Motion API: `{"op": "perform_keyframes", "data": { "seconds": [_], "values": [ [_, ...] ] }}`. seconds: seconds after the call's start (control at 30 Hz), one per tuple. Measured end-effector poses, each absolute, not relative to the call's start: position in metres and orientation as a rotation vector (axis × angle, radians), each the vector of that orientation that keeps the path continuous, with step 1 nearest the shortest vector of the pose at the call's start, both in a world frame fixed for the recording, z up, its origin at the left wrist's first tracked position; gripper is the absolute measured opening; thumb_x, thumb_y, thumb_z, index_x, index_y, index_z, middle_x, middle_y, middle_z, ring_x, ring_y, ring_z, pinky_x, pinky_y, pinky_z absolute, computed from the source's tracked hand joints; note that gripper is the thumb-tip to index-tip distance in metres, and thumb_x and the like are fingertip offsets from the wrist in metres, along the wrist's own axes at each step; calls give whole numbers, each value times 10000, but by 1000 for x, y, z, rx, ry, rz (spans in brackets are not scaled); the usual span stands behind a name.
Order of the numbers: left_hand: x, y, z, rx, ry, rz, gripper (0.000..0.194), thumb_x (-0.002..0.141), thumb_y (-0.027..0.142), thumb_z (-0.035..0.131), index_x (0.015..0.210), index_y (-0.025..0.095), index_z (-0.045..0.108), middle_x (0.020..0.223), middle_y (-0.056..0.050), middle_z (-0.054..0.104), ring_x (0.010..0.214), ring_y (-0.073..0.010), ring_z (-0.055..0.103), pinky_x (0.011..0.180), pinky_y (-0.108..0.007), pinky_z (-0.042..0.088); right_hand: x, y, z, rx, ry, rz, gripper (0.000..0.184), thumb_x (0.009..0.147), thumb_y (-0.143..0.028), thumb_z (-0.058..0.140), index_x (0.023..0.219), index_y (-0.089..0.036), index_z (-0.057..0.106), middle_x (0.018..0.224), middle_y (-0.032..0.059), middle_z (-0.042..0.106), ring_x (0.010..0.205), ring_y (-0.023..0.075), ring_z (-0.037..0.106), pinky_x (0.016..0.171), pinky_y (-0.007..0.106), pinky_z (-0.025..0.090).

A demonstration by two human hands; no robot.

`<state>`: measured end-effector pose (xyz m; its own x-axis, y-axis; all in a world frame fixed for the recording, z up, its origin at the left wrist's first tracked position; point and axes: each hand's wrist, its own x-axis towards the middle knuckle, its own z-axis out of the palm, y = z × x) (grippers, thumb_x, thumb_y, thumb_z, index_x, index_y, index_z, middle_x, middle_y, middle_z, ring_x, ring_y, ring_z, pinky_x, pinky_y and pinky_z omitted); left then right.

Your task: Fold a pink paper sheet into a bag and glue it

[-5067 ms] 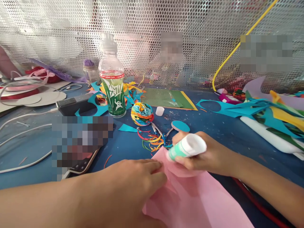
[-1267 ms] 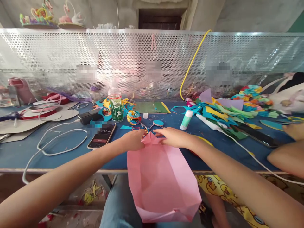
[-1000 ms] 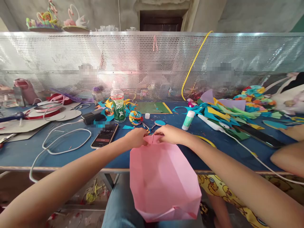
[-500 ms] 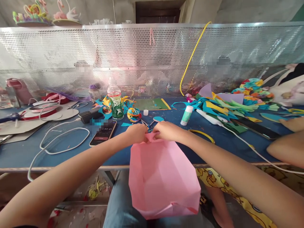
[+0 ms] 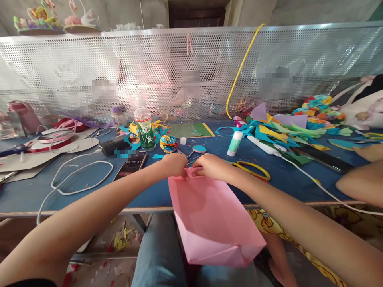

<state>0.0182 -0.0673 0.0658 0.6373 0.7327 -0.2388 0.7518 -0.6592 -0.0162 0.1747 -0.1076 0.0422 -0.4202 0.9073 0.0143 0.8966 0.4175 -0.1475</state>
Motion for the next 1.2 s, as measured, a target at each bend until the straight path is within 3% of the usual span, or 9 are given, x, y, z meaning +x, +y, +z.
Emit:
{"op": "perform_keyframes", "data": {
  "seconds": [0.17,0.43,0.73,1.0,1.2],
  "values": [
    [15,-72,67,2786,1181,-287,283,681,451,614,770,190,677,815,-82,660,831,-252,610,646,-281,434,175,-104,41,-1655,-2553,152,200,751,-268,514,768,-211,704,686,46,671,632,152,578,486,231,240],
    [18,-75,64,2829,1158,-262,179,673,303,568,718,163,669,748,-99,654,743,-244,619,578,-281,436,168,-107,45,-1708,-2577,121,205,725,-315,539,713,-191,702,677,96,674,616,192,599,476,249,275],
    [24,-75,59,2859,1170,-245,251,670,281,514,767,125,685,788,-151,661,741,-283,624,605,-330,445,156,-116,48,-1754,-2585,76,220,741,-240,489,751,-169,697,813,161,692,735,244,636,502,264,314],
    [14,-79,61,2859,1151,-218,212,695,304,538,749,166,689,722,-84,651,719,-225,606,552,-266,392,168,-111,48,-1758,-2630,189,152,672,-218,557,745,-165,679,717,108,679,630,203,611,492,246,314],
    [17,-77,61,2880,1129,-216,218,672,274,531,759,170,702,690,-73,645,697,-213,599,535,-255,370,165,-113,44,-1772,-2572,161,209,680,-165,513,782,-173,695,797,122,686,756,225,624,541,251,334]
  ]
}}
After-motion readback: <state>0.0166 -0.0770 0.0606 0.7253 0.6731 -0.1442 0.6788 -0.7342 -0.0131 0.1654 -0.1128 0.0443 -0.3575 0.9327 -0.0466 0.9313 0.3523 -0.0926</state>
